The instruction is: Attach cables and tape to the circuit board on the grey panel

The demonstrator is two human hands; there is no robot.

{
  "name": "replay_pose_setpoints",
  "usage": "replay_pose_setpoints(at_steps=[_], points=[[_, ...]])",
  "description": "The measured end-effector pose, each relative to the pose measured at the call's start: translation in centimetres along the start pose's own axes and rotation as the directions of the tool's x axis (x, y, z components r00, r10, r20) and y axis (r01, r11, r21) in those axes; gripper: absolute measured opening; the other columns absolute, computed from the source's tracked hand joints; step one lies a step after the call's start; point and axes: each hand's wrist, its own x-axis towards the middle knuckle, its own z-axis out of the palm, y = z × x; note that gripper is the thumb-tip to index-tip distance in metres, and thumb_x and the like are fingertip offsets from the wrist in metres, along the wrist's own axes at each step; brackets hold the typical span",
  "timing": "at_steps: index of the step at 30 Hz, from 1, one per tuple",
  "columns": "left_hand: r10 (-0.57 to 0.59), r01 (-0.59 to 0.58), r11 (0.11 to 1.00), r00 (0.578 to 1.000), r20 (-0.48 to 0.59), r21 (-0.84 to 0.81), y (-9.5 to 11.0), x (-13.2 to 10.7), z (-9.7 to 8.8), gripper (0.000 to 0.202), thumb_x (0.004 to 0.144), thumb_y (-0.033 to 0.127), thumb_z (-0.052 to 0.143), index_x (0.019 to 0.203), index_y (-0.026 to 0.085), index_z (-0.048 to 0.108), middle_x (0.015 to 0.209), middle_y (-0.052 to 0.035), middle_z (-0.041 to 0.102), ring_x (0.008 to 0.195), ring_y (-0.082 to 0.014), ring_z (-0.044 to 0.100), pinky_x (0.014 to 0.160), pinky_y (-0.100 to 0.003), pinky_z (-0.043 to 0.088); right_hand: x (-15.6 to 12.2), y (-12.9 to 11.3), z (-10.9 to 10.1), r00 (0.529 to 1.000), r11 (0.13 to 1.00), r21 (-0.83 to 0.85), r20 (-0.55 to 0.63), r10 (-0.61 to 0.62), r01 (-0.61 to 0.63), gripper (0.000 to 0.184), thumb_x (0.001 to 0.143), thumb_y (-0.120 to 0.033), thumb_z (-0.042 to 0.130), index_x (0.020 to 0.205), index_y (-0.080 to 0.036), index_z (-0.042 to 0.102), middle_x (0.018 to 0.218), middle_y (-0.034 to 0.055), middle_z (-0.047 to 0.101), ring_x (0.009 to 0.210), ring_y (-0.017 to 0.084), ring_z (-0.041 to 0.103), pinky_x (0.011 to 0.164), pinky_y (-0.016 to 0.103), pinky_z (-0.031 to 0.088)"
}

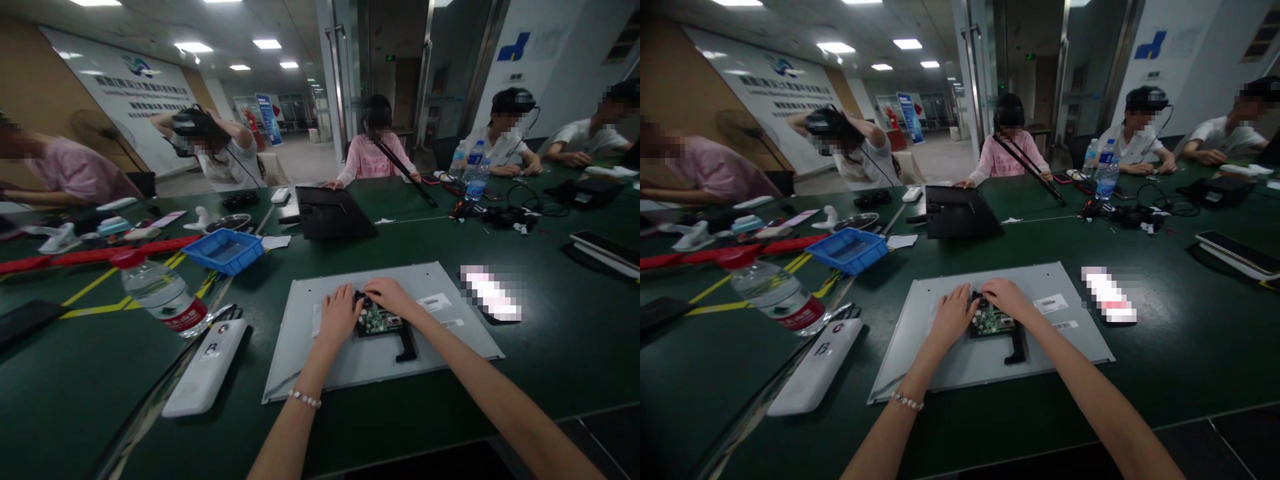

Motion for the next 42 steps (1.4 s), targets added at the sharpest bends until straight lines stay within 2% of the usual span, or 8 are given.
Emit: replay_pose_setpoints(at_steps=[7, 13, 21, 27, 31, 34, 37, 42], points=[[0.017, -0.017, 0.999, 1.0, 0.002, -0.036, 0.1, 0.2, 0.0, 0.036, 0.093, 0.034, 0.041, 0.126, 0.02, 0.041, 0.129, -0.0106, 0.051, 0.121, -0.0256, 0.043, 0.097, -0.042, 0.033, 0.0, 0.1, 0.1, 1.0, 1.0, 0.003, -0.023, 0.005, -0.005, 0.02, 0.087, -0.02, 0.05, 0.097, -0.019, 0.068, 0.102, 0.0053, 0.068, 0.098, 0.018, 0.059, 0.088, 0.028, 0.043], [0.065, -0.059, 0.993, 0.997, 0.048, -0.105, 0.2, 0.6, -0.5, 0.021, 0.092, 0.029, 0.043, 0.109, 0.021, 0.051, 0.116, -0.0068, 0.057, 0.107, -0.0213, 0.052, 0.092, -0.034, 0.038, 0.0, 0.5, 0.4, 0.999, 0.999, 0.022, -0.039, -0.023, 0.024, 0.02, 0.087, -0.02, 0.051, 0.097, -0.02, 0.068, 0.101, 0.005, 0.068, 0.097, 0.018, 0.059, 0.087, 0.028, 0.043], [0.069, -0.064, 0.992, 0.997, 0.042, -0.108, 0.4, 0.6, -0.8, 0.018, 0.092, 0.028, 0.044, 0.106, 0.021, 0.051, 0.112, -0.0066, 0.058, 0.106, -0.0212, 0.053, 0.09, -0.034, 0.039, -0.2, 0.3, 0.0, 0.999, 1.0, 0.018, -0.023, -0.024, 0.024, 0.023, 0.09, -0.029, 0.048, 0.096, -0.02, 0.069, 0.099, 0.0061, 0.068, 0.095, 0.018, 0.059, 0.085, 0.029, 0.043], [0.085, -0.081, 0.993, 0.996, 0.038, -0.09, 0.5, 0.6, -1.0, 0.02, 0.093, 0.029, 0.041, 0.108, 0.02, 0.051, 0.11, -0.0073, 0.059, 0.103, -0.0216, 0.054, 0.088, -0.034, 0.039, -0.5, 0.1, -0.2, 0.993, 0.992, 0.092, -0.073, 0.088, -0.081, 0.033, 0.094, -0.031, 0.036, 0.116, -0.02, 0.06, 0.11, 0.0072, 0.066, 0.101, 0.018, 0.059, 0.087, 0.03, 0.042], [0.077, -0.074, 0.995, 0.996, 0.036, -0.064, 0.6, 0.6, -1.1, 0.02, 0.093, 0.03, 0.041, 0.106, 0.02, 0.051, 0.109, -0.0077, 0.06, 0.103, -0.0224, 0.055, 0.087, -0.035, 0.04, -0.3, -0.2, -0.4, 0.989, 0.98, 0.162, -0.076, 0.13, -0.117, 0.035, 0.093, -0.028, 0.038, 0.124, -0.02, 0.053, 0.105, 0.007, 0.068, 0.099, 0.018, 0.061, 0.087, 0.03, 0.043], [0.075, -0.073, 0.996, 0.996, 0.043, -0.047, 0.7, 0.6, -1.1, 0.02, 0.093, 0.031, 0.04, 0.106, 0.02, 0.052, 0.107, -0.0077, 0.06, 0.1, -0.023, 0.056, 0.084, -0.035, 0.041, -0.2, -0.3, -1.8, 0.986, 0.978, 0.187, -0.124, 0.113, -0.088, 0.034, 0.093, -0.025, 0.038, 0.121, -0.018, 0.055, 0.106, 0.0072, 0.067, 0.099, 0.018, 0.061, 0.089, 0.03, 0.043], [0.059, -0.057, 0.998, 0.997, 0.05, -0.04, 0.7, 0.6, -1.1, 0.024, 0.093, 0.031, 0.04, 0.112, 0.019, 0.05, 0.109, -0.0085, 0.06, 0.101, -0.0239, 0.056, 0.085, -0.036, 0.042, -1.0, 0.7, -4.6, 0.985, 0.987, 0.137, -0.137, 0.105, -0.087, 0.03, 0.091, -0.024, 0.039, 0.112, -0.019, 0.061, 0.107, 0.006, 0.067, 0.102, 0.018, 0.059, 0.091, 0.031, 0.042], [0.042, -0.041, 0.997, 0.999, 0.018, -0.068, 0.9, 0.6, -1.1, 0.036, 0.093, 0.024, 0.039, 0.128, 0.019, 0.041, 0.126, -0.0094, 0.053, 0.11, -0.0222, 0.053, 0.092, -0.035, 0.039, -5.5, 4.4, -9.2, 0.951, 0.954, -0.032, 0.075, 0.299, -0.298, 0.026, 0.085, -0.024, 0.048, 0.102, -0.017, 0.067, 0.107, 0.0097, 0.065, 0.1, 0.022, 0.059, 0.087, 0.033, 0.044]])
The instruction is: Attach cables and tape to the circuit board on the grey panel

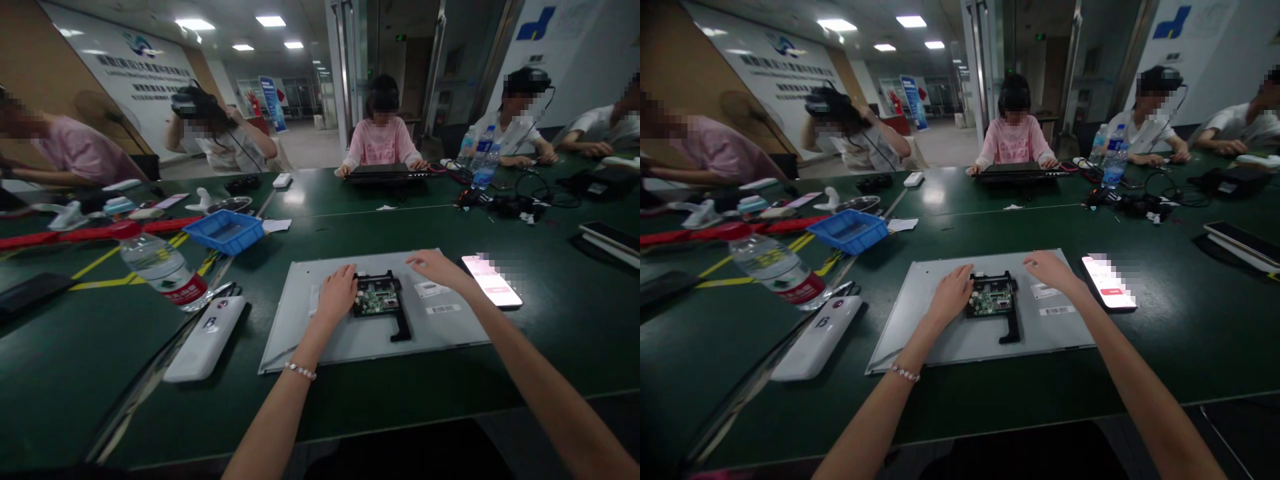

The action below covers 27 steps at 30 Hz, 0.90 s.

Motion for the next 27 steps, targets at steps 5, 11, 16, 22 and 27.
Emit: replay_pose_setpoints(at_steps=[5, 11, 16, 22, 27], points=[[0.082, -0.082, 0.997, 0.996, -0.035, -0.007, 1.0, -0.1, -0.9, 0.036, 0.094, 0.027, 0.036, 0.128, 0.017, 0.042, 0.13, -0.0092, 0.05, 0.119, -0.022, 0.046, 0.1, -0.037, 0.034, -3.4, 2.7, -0.1, 0.988, 0.993, 0.002, 0.099, 0.12, -0.121, 0.033, 0.074, -0.023, 0.06, 0.106, -0.016, 0.065, 0.109, 0.011, 0.061, 0.092, 0.022, 0.061, 0.082, 0.033, 0.047], [0.292, -0.292, 0.956, 0.956, 0.028, -0.006, 3.9, -0.8, -2.8, 0.038, 0.096, 0.036, 0.032, 0.128, 0.019, 0.042, 0.134, -0.0076, 0.047, 0.126, -0.0218, 0.039, 0.107, -0.042, 0.024, -4.3, 1.8, 0.8, 0.983, 0.986, 0.094, 0.134, 0.122, -0.136, 0.029, 0.071, -0.026, 0.063, 0.099, -0.019, 0.067, 0.106, 0.0086, 0.061, 0.088, 0.019, 0.061, 0.077, 0.031, 0.048], [0.425, -0.424, 0.905, 0.902, 0.074, -0.035, 5.5, -1.2, -2.8, 0.038, 0.095, 0.035, 0.035, 0.129, 0.021, 0.042, 0.134, -0.0063, 0.046, 0.128, -0.0204, 0.037, 0.109, -0.043, 0.022, -4.2, 1.4, 1.1, 0.989, 0.992, 0.066, 0.105, 0.104, -0.112, 0.021, 0.069, -0.019, 0.061, 0.089, -0.017, 0.067, 0.097, 0.0084, 0.063, 0.083, 0.018, 0.061, 0.075, 0.029, 0.047], [0.496, -0.488, 0.868, 0.86, 0.119, -0.093, 5.8, -1.2, -1.7, 0.032, 0.095, 0.028, 0.035, 0.124, 0.019, 0.047, 0.128, -0.0063, 0.051, 0.121, -0.018, 0.044, 0.103, -0.036, 0.031, -4.0, 1.1, 1.2, 0.985, 0.986, 0.06, 0.085, 0.15, -0.156, 0.017, 0.072, -0.017, 0.057, 0.087, -0.018, 0.065, 0.083, 0.0049, 0.067, 0.074, 0.017, 0.062, 0.068, 0.028, 0.047], [0.48, -0.466, 0.875, 0.867, 0.13, -0.13, 5.7, -1.1, -1.1, 0.033, 0.096, 0.029, 0.034, 0.123, 0.018, 0.048, 0.125, -0.0065, 0.054, 0.115, -0.0185, 0.049, 0.099, -0.034, 0.035, -4.0, 0.9, 1.1, 0.981, 0.962, 0.195, 0.057, 0.185, -0.193, 0.026, 0.072, -0.022, 0.058, 0.095, -0.018, 0.069, 0.083, 0.0064, 0.069, 0.07, 0.018, 0.065, 0.063, 0.029, 0.049]])
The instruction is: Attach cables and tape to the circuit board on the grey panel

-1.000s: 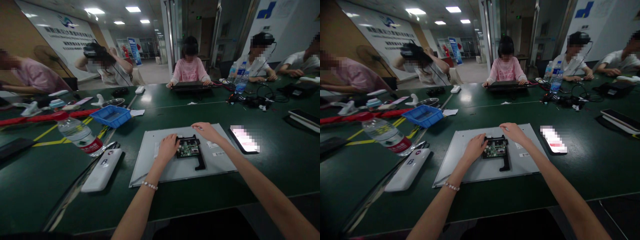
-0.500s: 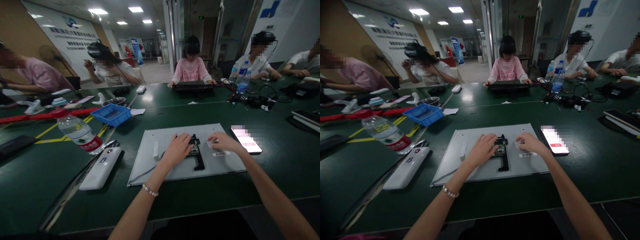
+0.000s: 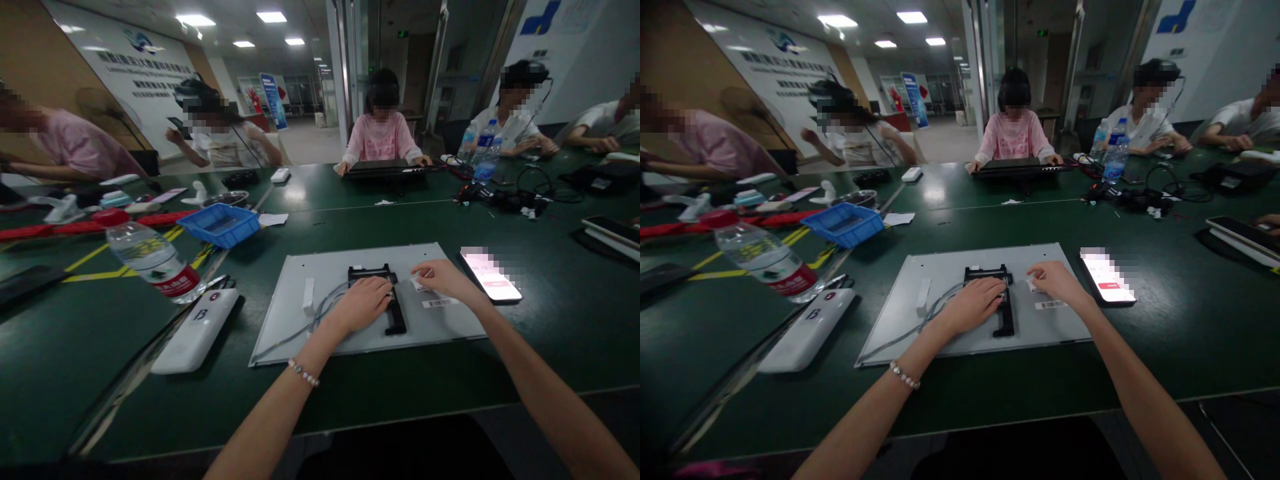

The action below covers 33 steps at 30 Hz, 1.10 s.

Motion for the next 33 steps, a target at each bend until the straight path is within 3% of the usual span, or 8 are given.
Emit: replay_pose_setpoints(at_steps=[4, 8, 14, 21, 25, 33], points=[[-0.008, 0.008, 1.0, 1.0, -0.024, -0.019, 0.0, 0.1, 0.2, 0.031, 0.095, 0.029, 0.035, 0.121, 0.019, 0.05, 0.121, -0.0054, 0.056, 0.115, -0.0188, 0.049, 0.098, -0.035, 0.036, -0.2, -0.7, 0.3, 0.992, 0.962, 0.261, 0.112, 0.054, -0.082, 0.021, 0.07, -0.021, 0.06, 0.087, -0.014, 0.07, 0.08, 0.0075, 0.07, 0.068, 0.018, 0.067, 0.062, 0.028, 0.052], [-0.03, 0.03, 0.999, 0.999, -0.032, -0.011, 0.2, 0.1, 0.4, 0.032, 0.096, 0.03, 0.034, 0.12, 0.018, 0.05, 0.119, -0.0057, 0.058, 0.112, -0.0186, 0.051, 0.097, -0.035, 0.037, -0.5, -2.0, 0.6, 0.977, 0.905, 0.396, 0.197, 0.082, -0.155, 0.014, 0.07, -0.02, 0.062, 0.081, -0.013, 0.067, 0.076, 0.0067, 0.069, 0.069, 0.017, 0.068, 0.062, 0.025, 0.053], [-0.019, 0.019, 1.0, 0.999, -0.037, 0.008, 0.3, 0.0, 0.5, 0.032, 0.095, 0.028, 0.034, 0.122, 0.017, 0.049, 0.12, -0.0069, 0.057, 0.113, -0.0194, 0.05, 0.098, -0.036, 0.036, -0.3, -2.3, 0.8, 0.974, 0.926, 0.357, 0.221, 0.04, -0.119, 0.007, 0.07, -0.02, 0.064, 0.076, -0.015, 0.065, 0.069, 0.004, 0.068, 0.067, 0.014, 0.065, 0.058, 0.022, 0.049], [-0.058, 0.056, 0.998, 0.996, -0.07, -0.022, 0.1, -0.3, 0.3, 0.034, 0.096, 0.029, 0.032, 0.125, 0.018, 0.046, 0.123, -0.0068, 0.054, 0.113, -0.0202, 0.048, 0.098, -0.037, 0.037, -0.2, -2.4, 1.2, 0.978, 0.882, 0.452, 0.203, 0.045, -0.134, 0.014, 0.072, -0.023, 0.063, 0.085, -0.016, 0.063, 0.078, 0.003, 0.067, 0.07, 0.013, 0.063, 0.056, 0.021, 0.049], [0.01, -0.009, 1.0, 0.997, -0.073, 0.007, 0.3, -0.4, 0.0, 0.034, 0.096, 0.026, 0.032, 0.126, 0.018, 0.044, 0.126, -0.0075, 0.051, 0.118, -0.02, 0.044, 0.101, -0.037, 0.034, -0.2, -2.5, 1.9, 0.975, 0.865, 0.469, 0.201, 0.093, -0.179, 0.011, 0.073, -0.019, 0.062, 0.084, -0.015, 0.062, 0.074, 0.0033, 0.067, 0.07, 0.014, 0.066, 0.059, 0.022, 0.052], [0.115, -0.114, 0.993, 0.993, -0.016, 0.04, 0.7, -0.2, -0.3, 0.028, 0.092, 0.027, 0.042, 0.118, 0.022, 0.051, 0.127, -0.0069, 0.049, 0.121, -0.0215, 0.043, 0.103, -0.04, 0.032, -0.2, -2.4, 2.8, 0.979, 0.893, 0.416, 0.172, 0.108, -0.172, 0.012, 0.07, -0.021, 0.064, 0.081, -0.016, 0.062, 0.069, 0.0039, 0.067, 0.063, 0.016, 0.067, 0.049, 0.021, 0.05]])
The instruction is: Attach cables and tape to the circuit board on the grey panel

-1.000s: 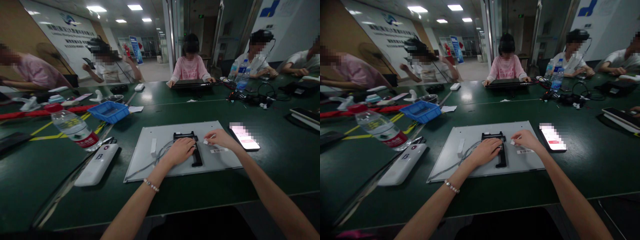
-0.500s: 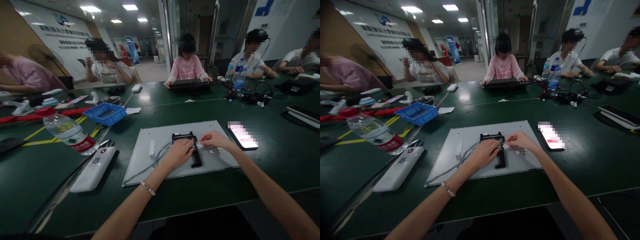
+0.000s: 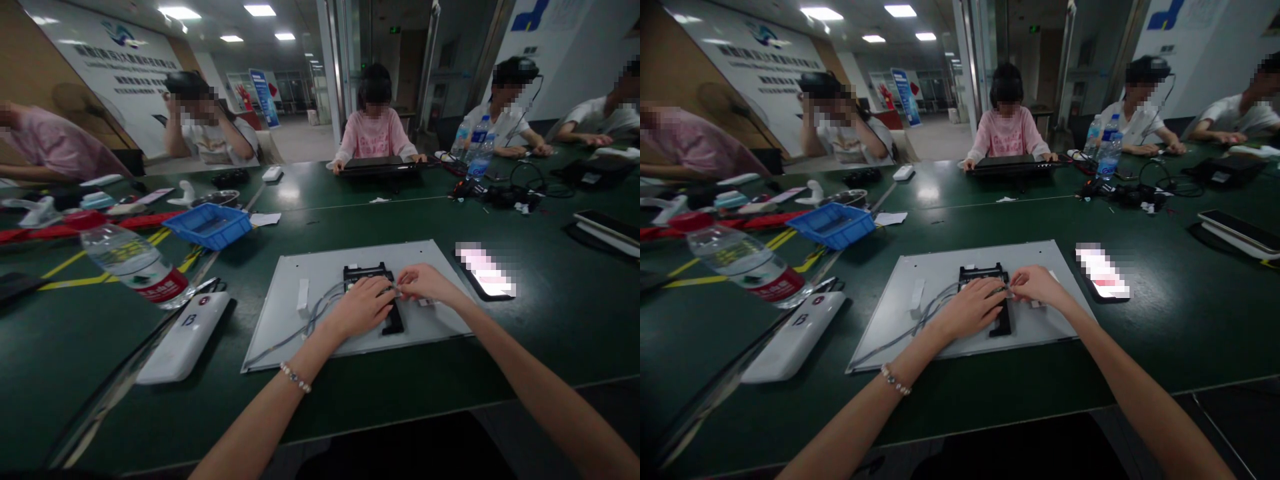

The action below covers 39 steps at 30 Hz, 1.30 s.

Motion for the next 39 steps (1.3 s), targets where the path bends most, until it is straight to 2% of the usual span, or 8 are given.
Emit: replay_pose_setpoints(at_steps=[4, 10, 17, 21, 25, 30, 35, 39], points=[[0.008, -0.008, 1.0, 1.0, -0.013, -0.007, 0.0, 0.0, 0.1, 0.028, 0.091, 0.025, 0.042, 0.118, 0.02, 0.05, 0.128, -0.0069, 0.049, 0.122, -0.0208, 0.041, 0.103, -0.038, 0.032, -0.1, -0.1, 0.0, 0.997, 0.989, -0.128, 0.0, -0.076, 0.075, 0.016, 0.072, -0.024, 0.062, 0.085, -0.016, 0.064, 0.072, 0.0049, 0.068, 0.058, 0.015, 0.065, 0.048, 0.021, 0.048], [0.011, -0.011, 1.0, 1.0, 0.004, 0.016, 0.0, 0.1, 0.0, 0.026, 0.092, 0.025, 0.04, 0.114, 0.018, 0.052, 0.127, -0.0077, 0.049, 0.121, -0.0213, 0.041, 0.103, -0.037, 0.031, -0.2, -0.2, 0.1, 0.957, 0.889, -0.37, 0.0, -0.291, 0.27, 0.015, 0.07, -0.021, 0.061, 0.082, -0.017, 0.069, 0.078, 0.0037, 0.07, 0.063, 0.015, 0.062, 0.059, 0.025, 0.047], [-0.026, 0.027, 0.999, 1.0, -0.013, 0.044, 0.2, -0.1, -0.4, 0.034, 0.093, 0.031, 0.041, 0.125, 0.02, 0.045, 0.127, -0.0075, 0.049, 0.122, -0.0221, 0.04, 0.105, -0.039, 0.027, -0.1, -0.3, -0.2, 0.947, 0.9, -0.326, -0.042, -0.319, 0.289, 0.013, 0.073, -0.025, 0.06, 0.081, -0.019, 0.069, 0.081, 0.0029, 0.069, 0.068, 0.015, 0.06, 0.065, 0.026, 0.046], [-0.105, 0.11, 0.993, 0.991, -0.088, 0.049, -0.6, -0.5, -1.2, 0.035, 0.094, 0.03, 0.037, 0.126, 0.019, 0.044, 0.128, -0.008, 0.049, 0.122, -0.0221, 0.04, 0.104, -0.04, 0.028, 0.2, -0.2, -0.5, 0.945, 0.911, -0.304, -0.078, -0.317, 0.28, 0.015, 0.074, -0.024, 0.059, 0.083, -0.019, 0.069, 0.083, 0.0029, 0.069, 0.067, 0.014, 0.059, 0.063, 0.026, 0.045], [-0.26, 0.271, 0.963, 0.939, -0.227, 0.017, -3.3, -1.4, -2.8, 0.032, 0.093, 0.027, 0.037, 0.122, 0.017, 0.049, 0.122, -0.0087, 0.053, 0.115, -0.022, 0.046, 0.099, -0.038, 0.035, 0.0, 0.0, -1.3, 0.962, 0.913, -0.34, -0.068, -0.263, 0.226, 0.018, 0.074, -0.027, 0.059, 0.086, -0.018, 0.069, 0.088, 0.0043, 0.069, 0.07, 0.015, 0.06, 0.065, 0.027, 0.045], [-0.419, 0.438, 0.899, 0.847, -0.326, -0.018, -8.1, -4.2, -4.2, 0.027, 0.091, 0.027, 0.039, 0.11, 0.018, 0.056, 0.109, -0.0081, 0.059, 0.103, -0.0221, 0.053, 0.091, -0.036, 0.041, -0.5, 0.0, -1.8, 0.981, 0.889, -0.416, 0.069, -0.179, 0.192, 0.029, 0.066, -0.027, 0.066, 0.093, -0.018, 0.07, 0.097, 0.0071, 0.068, 0.074, 0.016, 0.061, 0.067, 0.028, 0.047], [-0.566, 0.562, 0.817, 0.74, -0.364, -0.129, -11.5, -7.7, -3.5, 0.027, 0.091, 0.029, 0.038, 0.103, 0.018, 0.059, 0.1, -0.0071, 0.061, 0.092, -0.0206, 0.057, 0.085, -0.033, 0.044, -0.7, -0.2, -1.4, 0.976, 0.896, -0.39, 0.138, -0.17, 0.212, 0.015, 0.068, -0.023, 0.062, 0.081, -0.018, 0.068, 0.083, 0.0039, 0.069, 0.073, 0.016, 0.062, 0.066, 0.027, 0.047], [-0.584, 0.587, 0.802, 0.73, -0.356, -0.113, -12.3, -8.6, -2.6, 0.027, 0.091, 0.029, 0.038, 0.101, 0.017, 0.059, 0.097, -0.0073, 0.062, 0.09, -0.0206, 0.058, 0.084, -0.032, 0.045, -0.6, -0.2, -1.1, 0.975, 0.914, -0.344, 0.134, -0.179, 0.215, 0.018, 0.067, -0.018, 0.06, 0.083, -0.017, 0.067, 0.08, 0.003, 0.069, 0.073, 0.016, 0.063, 0.066, 0.026, 0.048]])
